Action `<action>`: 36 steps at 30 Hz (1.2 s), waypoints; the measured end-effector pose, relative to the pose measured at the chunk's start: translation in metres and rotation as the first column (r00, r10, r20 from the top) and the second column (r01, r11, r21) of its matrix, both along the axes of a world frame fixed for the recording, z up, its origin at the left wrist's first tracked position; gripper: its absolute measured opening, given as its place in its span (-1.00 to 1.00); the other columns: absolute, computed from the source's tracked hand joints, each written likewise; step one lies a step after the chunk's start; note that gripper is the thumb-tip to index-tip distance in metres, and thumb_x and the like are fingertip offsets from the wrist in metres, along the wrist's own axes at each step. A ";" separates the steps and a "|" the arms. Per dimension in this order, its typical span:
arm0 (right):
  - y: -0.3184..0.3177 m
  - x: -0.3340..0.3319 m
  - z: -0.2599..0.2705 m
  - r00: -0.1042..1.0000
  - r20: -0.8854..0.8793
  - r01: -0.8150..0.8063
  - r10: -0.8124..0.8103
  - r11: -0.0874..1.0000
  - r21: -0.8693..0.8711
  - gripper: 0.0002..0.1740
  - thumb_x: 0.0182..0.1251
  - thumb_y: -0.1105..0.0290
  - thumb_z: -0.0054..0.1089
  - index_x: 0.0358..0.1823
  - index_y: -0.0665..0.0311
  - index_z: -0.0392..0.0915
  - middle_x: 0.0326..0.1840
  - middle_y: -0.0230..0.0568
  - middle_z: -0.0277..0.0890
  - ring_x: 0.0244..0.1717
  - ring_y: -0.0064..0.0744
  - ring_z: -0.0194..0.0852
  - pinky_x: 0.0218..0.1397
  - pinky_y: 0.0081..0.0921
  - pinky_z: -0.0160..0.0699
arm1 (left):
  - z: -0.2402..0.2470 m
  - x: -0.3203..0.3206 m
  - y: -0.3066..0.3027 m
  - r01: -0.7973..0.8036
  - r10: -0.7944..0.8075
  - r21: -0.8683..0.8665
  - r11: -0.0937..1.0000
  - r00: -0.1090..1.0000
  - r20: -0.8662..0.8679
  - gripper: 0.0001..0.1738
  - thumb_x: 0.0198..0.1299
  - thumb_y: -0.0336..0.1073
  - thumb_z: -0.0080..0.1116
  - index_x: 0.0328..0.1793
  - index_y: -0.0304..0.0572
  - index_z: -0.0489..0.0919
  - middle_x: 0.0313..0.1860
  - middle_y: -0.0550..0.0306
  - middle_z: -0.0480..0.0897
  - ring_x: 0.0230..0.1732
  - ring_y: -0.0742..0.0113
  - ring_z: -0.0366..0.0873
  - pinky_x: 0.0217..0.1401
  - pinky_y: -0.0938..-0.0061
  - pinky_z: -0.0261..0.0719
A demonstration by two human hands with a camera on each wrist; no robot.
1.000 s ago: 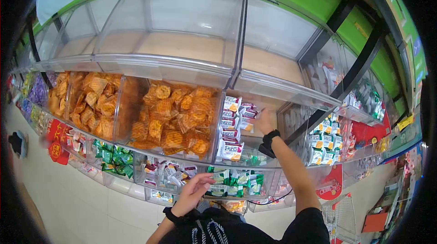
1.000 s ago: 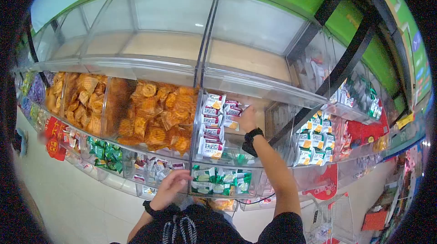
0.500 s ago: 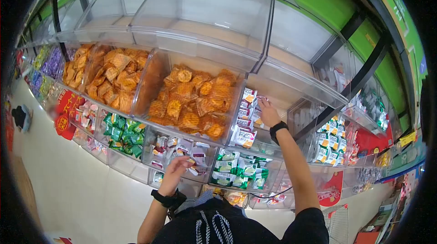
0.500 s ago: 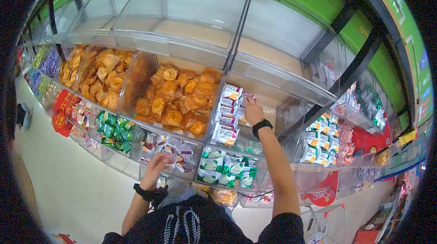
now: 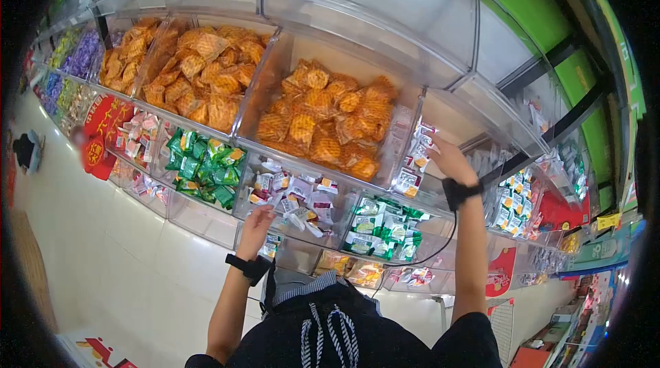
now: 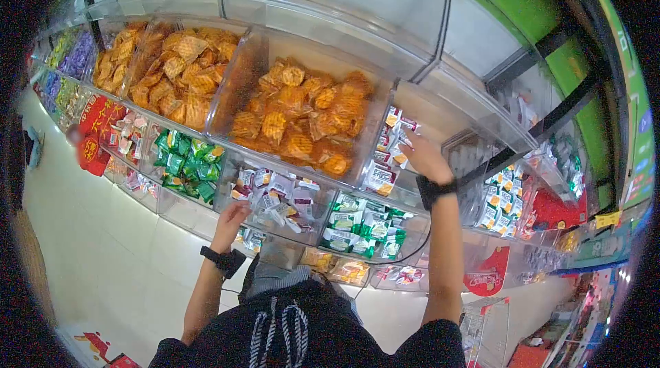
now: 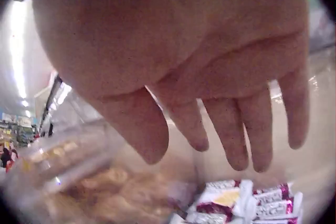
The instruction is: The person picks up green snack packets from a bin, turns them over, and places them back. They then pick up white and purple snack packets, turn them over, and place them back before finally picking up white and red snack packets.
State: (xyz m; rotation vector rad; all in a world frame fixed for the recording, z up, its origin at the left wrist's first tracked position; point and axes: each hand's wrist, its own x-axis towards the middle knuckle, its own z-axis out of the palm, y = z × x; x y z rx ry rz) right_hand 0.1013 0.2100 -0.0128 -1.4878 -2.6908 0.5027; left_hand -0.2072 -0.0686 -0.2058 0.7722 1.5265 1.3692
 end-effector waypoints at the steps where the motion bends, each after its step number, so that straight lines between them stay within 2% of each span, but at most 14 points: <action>1: -0.023 -0.006 0.015 0.995 -0.097 0.002 0.008 0.995 0.101 -0.55 0.10 0.36 0.00 0.05 0.37 0.27 -0.07 0.19 0.34 0.02 0.02 0.27 0.03 -0.30 0.26 | -0.008 -0.004 0.004 -0.002 0.001 -0.056 0.998 1.000 -0.019 -0.71 0.02 -0.35 0.04 -0.09 -0.22 0.45 -0.31 0.11 0.54 -0.25 0.31 0.48 -0.17 0.48 0.39; 2: -0.047 -0.016 0.030 0.978 -0.209 0.027 0.019 0.977 0.212 -0.58 0.10 0.41 -0.01 0.03 0.36 0.29 -0.07 0.15 0.35 0.00 0.02 0.28 0.03 -0.32 0.26 | -0.015 -0.006 0.011 0.001 -0.002 -0.062 0.998 1.000 -0.017 -0.71 0.02 -0.35 0.04 -0.09 -0.22 0.45 -0.31 0.11 0.54 -0.25 0.31 0.48 -0.17 0.48 0.39; 3: -0.072 -0.027 0.043 0.948 -0.316 0.065 0.041 0.947 0.316 -0.61 0.10 0.47 -0.02 0.01 0.36 0.30 -0.07 0.10 0.36 -0.01 0.01 0.30 0.03 -0.34 0.26 | -0.021 -0.004 0.022 0.061 -0.064 -0.021 0.998 0.919 -0.389 -0.68 -0.03 -0.36 0.06 -0.08 -0.20 0.45 -0.32 0.07 0.54 -0.23 0.23 0.47 -0.13 0.41 0.38; 4: -0.099 -0.037 0.055 0.918 -0.397 0.131 -0.009 0.951 0.282 -0.63 0.08 0.52 -0.01 -0.02 0.36 0.32 -0.10 0.03 0.40 -0.02 -0.03 0.32 0.03 -0.37 0.26 | -0.027 -0.001 0.035 0.137 -0.100 -0.005 0.991 0.701 -0.706 -0.65 -0.08 -0.37 0.07 -0.08 -0.18 0.45 -0.32 0.03 0.54 -0.20 0.14 0.47 -0.08 0.34 0.37; 6: -0.135 -0.039 0.055 0.924 -0.381 0.124 -0.028 0.965 0.230 -0.63 0.03 0.53 0.05 -0.05 0.31 0.38 -0.09 -0.01 0.41 -0.03 -0.08 0.34 0.03 -0.35 0.26 | -0.037 0.019 0.068 0.202 -0.142 -0.014 0.979 0.635 -0.759 -0.59 -0.19 -0.34 0.13 -0.10 -0.14 0.47 -0.26 -0.05 0.53 -0.11 0.03 0.41 -0.01 0.17 0.31; 8: -0.167 -0.044 0.051 0.938 -0.342 0.106 -0.057 0.986 0.127 -0.64 -0.01 0.53 0.09 -0.08 0.27 0.42 -0.12 -0.07 0.43 -0.06 -0.11 0.35 0.00 -0.33 0.28 | -0.039 0.040 0.099 0.166 -0.194 -0.138 0.976 0.394 -0.898 -0.59 -0.22 -0.23 0.18 -0.15 -0.11 0.50 -0.19 -0.07 0.50 -0.04 0.02 0.37 -0.01 0.08 0.28; 10: -0.191 -0.046 0.035 0.948 -0.300 0.130 -0.106 0.990 0.059 -0.65 -0.02 0.49 0.12 -0.12 0.25 0.44 -0.19 -0.10 0.46 -0.17 -0.12 0.35 -0.10 -0.30 0.30 | -0.029 0.048 0.129 0.312 -0.555 -0.477 0.822 0.251 -0.793 -0.61 -0.23 -0.13 0.18 -0.21 -0.11 0.53 -0.16 -0.08 0.50 0.01 -0.01 0.34 0.01 -0.03 0.24; 11: -0.203 -0.043 0.021 0.961 -0.244 0.143 -0.133 0.989 0.025 -0.66 -0.05 0.49 0.12 -0.15 0.29 0.45 -0.20 -0.10 0.45 -0.17 -0.08 0.37 -0.08 -0.31 0.32 | -0.055 0.050 0.140 0.430 -0.436 -0.335 0.838 0.160 -0.886 -0.64 -0.17 -0.12 0.13 -0.22 -0.10 0.54 -0.24 -0.08 0.54 -0.07 0.04 0.43 -0.01 0.04 0.30; 14: -0.247 -0.041 -0.022 0.967 -0.176 0.159 -0.183 0.977 -0.144 -0.67 -0.05 0.43 0.19 -0.17 0.28 0.47 -0.27 -0.08 0.48 -0.23 -0.09 0.41 -0.12 -0.32 0.34 | -0.080 0.059 0.170 0.468 -0.634 -0.512 0.720 0.143 -0.760 -0.65 -0.16 -0.13 0.13 -0.21 -0.09 0.54 -0.23 -0.08 0.54 -0.07 0.03 0.43 -0.01 0.05 0.31; 15: -0.260 -0.040 -0.037 0.967 -0.154 0.150 -0.203 0.942 -0.301 -0.68 -0.04 0.42 0.19 -0.18 0.28 0.47 -0.28 -0.05 0.49 -0.26 -0.09 0.43 -0.15 -0.34 0.37 | -0.084 0.060 0.175 0.467 -0.663 -0.540 0.700 0.146 -0.734 -0.65 -0.16 -0.13 0.13 -0.21 -0.08 0.54 -0.23 -0.08 0.54 -0.08 0.03 0.43 -0.01 0.06 0.31; 20: -0.303 -0.056 -0.058 0.946 -0.195 0.157 -0.258 0.893 -0.422 -0.66 0.01 0.37 0.13 -0.11 0.21 0.44 -0.26 -0.15 0.48 -0.27 -0.15 0.43 -0.19 -0.36 0.40 | -0.091 0.063 0.183 0.457 -0.723 -0.599 0.657 0.157 -0.673 -0.66 -0.14 -0.16 0.12 -0.19 -0.06 0.53 -0.23 -0.09 0.54 -0.08 0.01 0.43 -0.01 0.08 0.32; 24: -0.302 -0.057 -0.059 0.958 -0.132 0.174 -0.255 0.881 -0.440 -0.64 0.03 0.34 0.07 -0.07 0.15 0.39 -0.19 -0.17 0.46 -0.19 -0.15 0.41 -0.11 -0.29 0.35 | -0.093 0.079 0.172 0.472 -0.717 -0.591 0.654 0.136 -0.684 -0.67 -0.13 -0.17 0.11 -0.18 -0.04 0.53 -0.23 -0.10 0.54 -0.08 0.00 0.43 -0.01 0.09 0.33; 26: -0.298 -0.056 -0.060 0.961 -0.083 0.218 -0.262 0.910 -0.353 -0.65 0.02 0.33 0.08 -0.09 0.15 0.40 -0.18 -0.21 0.45 -0.18 -0.18 0.40 -0.10 -0.29 0.33 | -0.095 0.084 0.166 0.471 -0.710 -0.585 0.660 0.136 -0.691 -0.67 -0.13 -0.18 0.11 -0.17 -0.03 0.53 -0.23 -0.10 0.54 -0.08 -0.01 0.43 -0.01 0.10 0.33; 36: -0.302 -0.044 -0.062 0.939 -0.127 0.271 -0.318 0.917 -0.292 -0.65 0.03 0.36 0.09 -0.08 0.19 0.40 -0.22 -0.19 0.44 -0.19 -0.17 0.38 -0.11 -0.32 0.33 | -0.105 0.066 0.186 0.430 -0.779 -0.667 0.609 0.169 -0.603 -0.68 -0.10 -0.23 0.09 -0.13 0.02 0.52 -0.22 -0.11 0.54 -0.09 -0.04 0.44 0.00 0.13 0.35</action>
